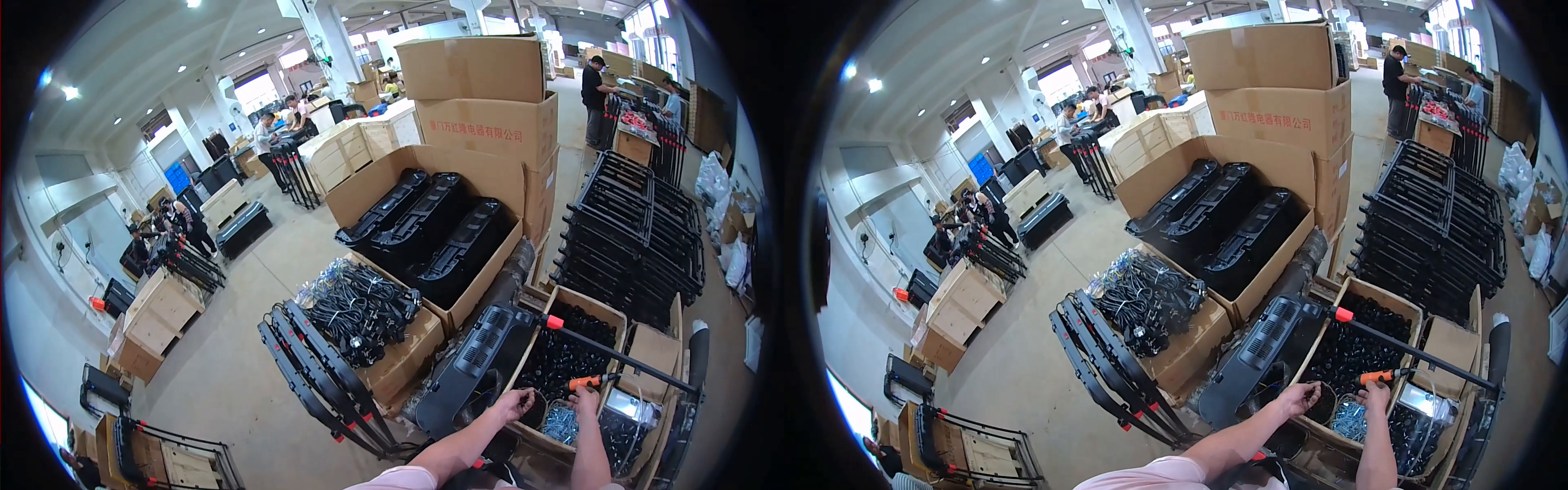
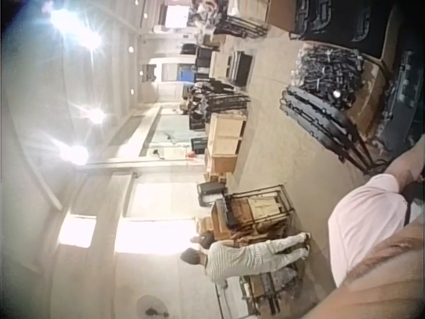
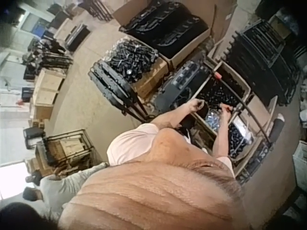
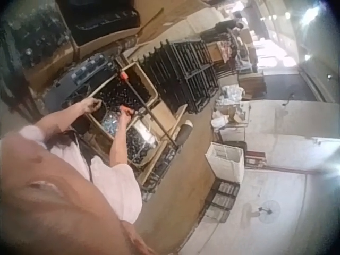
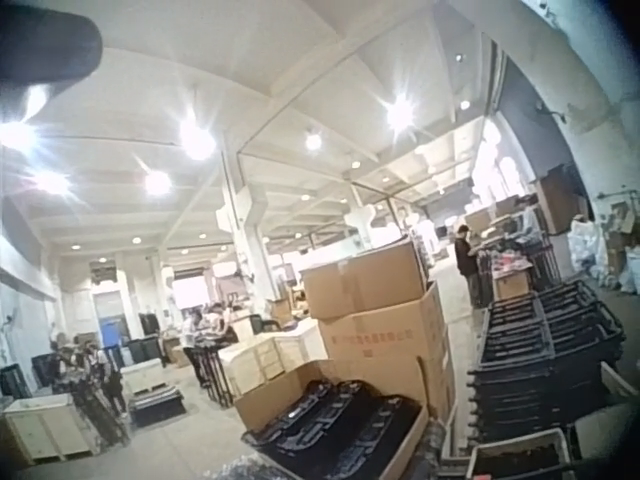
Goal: Assemble components of outdoor equipment by attaching housings and securing them with screws using an electric screwdriver.
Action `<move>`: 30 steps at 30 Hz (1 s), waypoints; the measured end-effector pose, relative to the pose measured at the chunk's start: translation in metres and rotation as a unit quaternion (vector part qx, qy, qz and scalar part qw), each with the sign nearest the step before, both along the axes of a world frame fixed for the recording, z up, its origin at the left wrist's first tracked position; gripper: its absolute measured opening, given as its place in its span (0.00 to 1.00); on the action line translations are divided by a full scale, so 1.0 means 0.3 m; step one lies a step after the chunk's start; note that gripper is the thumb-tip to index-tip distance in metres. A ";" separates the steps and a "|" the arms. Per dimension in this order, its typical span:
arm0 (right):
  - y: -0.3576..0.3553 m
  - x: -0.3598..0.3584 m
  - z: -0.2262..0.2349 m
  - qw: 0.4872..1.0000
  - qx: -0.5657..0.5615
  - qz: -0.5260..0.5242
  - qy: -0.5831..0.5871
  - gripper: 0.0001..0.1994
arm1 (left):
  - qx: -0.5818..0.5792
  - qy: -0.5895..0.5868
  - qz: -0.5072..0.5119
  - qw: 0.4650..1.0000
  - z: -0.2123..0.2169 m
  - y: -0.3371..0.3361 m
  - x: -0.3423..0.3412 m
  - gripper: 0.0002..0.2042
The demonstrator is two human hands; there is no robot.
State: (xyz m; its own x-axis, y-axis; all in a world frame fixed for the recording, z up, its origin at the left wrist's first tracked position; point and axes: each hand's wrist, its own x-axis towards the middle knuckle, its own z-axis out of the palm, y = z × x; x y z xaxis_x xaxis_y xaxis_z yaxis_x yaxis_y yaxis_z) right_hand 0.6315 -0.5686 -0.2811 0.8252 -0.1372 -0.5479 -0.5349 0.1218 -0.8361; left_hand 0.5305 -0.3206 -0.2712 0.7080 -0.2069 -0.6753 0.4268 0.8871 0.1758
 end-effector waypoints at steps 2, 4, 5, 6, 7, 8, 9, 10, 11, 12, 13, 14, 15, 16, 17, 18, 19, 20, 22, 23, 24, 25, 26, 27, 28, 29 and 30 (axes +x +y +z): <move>-0.020 0.048 -0.009 1.000 0.014 -0.001 0.010 0.15 | -0.045 -0.025 -0.018 0.999 0.023 0.025 0.001 0.08; 0.009 0.086 -0.006 0.999 -0.007 0.002 0.050 0.14 | -0.062 -0.045 -0.034 0.996 0.024 0.037 -0.010 0.09; 0.021 0.096 -0.022 0.999 -0.003 0.004 0.049 0.14 | -0.058 -0.046 -0.033 0.997 0.032 0.031 -0.026 0.09; 0.021 0.106 -0.052 0.999 -0.033 -0.016 0.028 0.14 | -0.033 -0.059 -0.044 0.997 0.047 0.018 -0.043 0.09; 0.026 0.117 -0.082 0.997 -0.061 -0.036 0.007 0.14 | -0.007 -0.072 -0.054 0.996 0.062 0.006 -0.064 0.09; 0.045 0.126 -0.108 0.995 -0.075 -0.065 0.018 0.23 | 0.018 -0.088 -0.071 0.993 0.064 0.002 -0.092 0.10; 0.086 0.110 -0.105 0.994 -0.085 -0.063 -0.008 0.26 | 0.046 -0.074 -0.069 0.994 0.062 0.012 -0.122 0.10; 0.015 0.133 -0.212 0.978 -0.145 -0.117 -0.097 0.30 | 0.060 -0.079 -0.102 0.990 0.105 -0.033 -0.138 0.11; -0.088 0.158 -0.327 0.944 -0.210 -0.172 -0.186 0.34 | 0.070 -0.090 -0.137 0.984 0.156 -0.077 -0.163 0.11; -0.052 0.200 -0.253 0.951 -0.194 -0.155 -0.183 0.34 | 0.075 -0.083 -0.132 0.985 0.144 -0.040 -0.200 0.12; 0.053 0.178 -0.214 0.963 -0.217 -0.065 -0.145 0.37 | 0.079 -0.076 -0.128 0.986 0.132 -0.006 -0.239 0.13; 0.113 0.092 -0.114 0.964 -0.242 0.018 -0.110 0.41 | 0.073 -0.050 -0.124 0.988 0.134 0.013 -0.267 0.12; 0.115 0.090 -0.115 0.964 -0.241 0.010 -0.109 0.41 | 0.085 -0.039 -0.138 0.986 0.159 0.003 -0.290 0.13; 0.127 0.083 -0.121 0.945 -0.289 0.000 -0.154 0.40 | 0.078 -0.046 -0.140 0.986 0.181 -0.006 -0.306 0.13; 0.150 0.068 -0.114 0.922 -0.333 -0.003 -0.198 0.40 | 0.072 -0.051 -0.134 0.987 0.181 -0.008 -0.332 0.14; 0.168 0.070 -0.103 0.932 -0.296 0.004 -0.212 0.35 | 0.075 -0.048 -0.133 0.987 0.180 -0.009 -0.345 0.14; 0.174 0.079 -0.091 0.933 -0.293 0.006 -0.211 0.35 | 0.061 -0.056 -0.111 0.990 0.182 -0.013 -0.358 0.15; 0.180 0.084 -0.080 0.947 -0.228 0.045 -0.223 0.33 | 0.046 -0.064 -0.088 0.993 0.183 -0.017 -0.370 0.15; 0.173 0.089 -0.059 0.962 -0.135 0.090 -0.220 0.31 | 0.056 -0.067 -0.090 0.992 0.206 -0.030 -0.383 0.15; 0.169 0.088 -0.061 0.962 -0.134 0.084 -0.220 0.31 | 0.064 -0.073 -0.096 0.991 0.225 -0.031 -0.376 0.16; 0.167 0.088 -0.077 0.964 -0.129 0.088 -0.214 0.31 | 0.065 -0.075 -0.103 0.990 0.233 -0.030 -0.364 0.16; 0.140 0.091 -0.136 0.966 -0.129 0.089 -0.207 0.32 | 0.073 -0.070 -0.107 0.989 0.240 -0.040 -0.353 0.15; 0.170 0.084 -0.136 0.974 -0.029 0.093 -0.205 0.32 | 0.084 -0.064 -0.100 0.989 0.238 -0.036 -0.346 0.15; 0.178 0.072 -0.133 0.972 -0.070 0.090 -0.208 0.32 | 0.083 -0.066 -0.100 0.989 0.236 -0.027 -0.330 0.15; 0.185 0.080 -0.123 0.969 -0.107 0.103 -0.197 0.30 | 0.076 -0.094 -0.110 0.986 0.235 -0.015 -0.308 0.14; 0.184 0.071 -0.101 0.965 -0.143 0.120 -0.184 0.29 | 0.068 -0.120 -0.117 0.983 0.229 -0.012 -0.306 0.14; 0.186 0.074 -0.087 0.956 -0.123 0.138 -0.228 0.26 | 0.099 -0.098 -0.113 0.984 0.248 -0.020 -0.287 0.14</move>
State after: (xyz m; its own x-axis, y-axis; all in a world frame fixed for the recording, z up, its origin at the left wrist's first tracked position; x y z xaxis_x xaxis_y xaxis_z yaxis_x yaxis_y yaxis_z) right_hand 0.6537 -0.5128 -0.3072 0.9939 0.0409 -0.1024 -0.0922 -0.2011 -0.9752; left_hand 0.4443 -0.3267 -0.1967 0.7800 -0.2524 -0.5726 0.5496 0.7137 0.4342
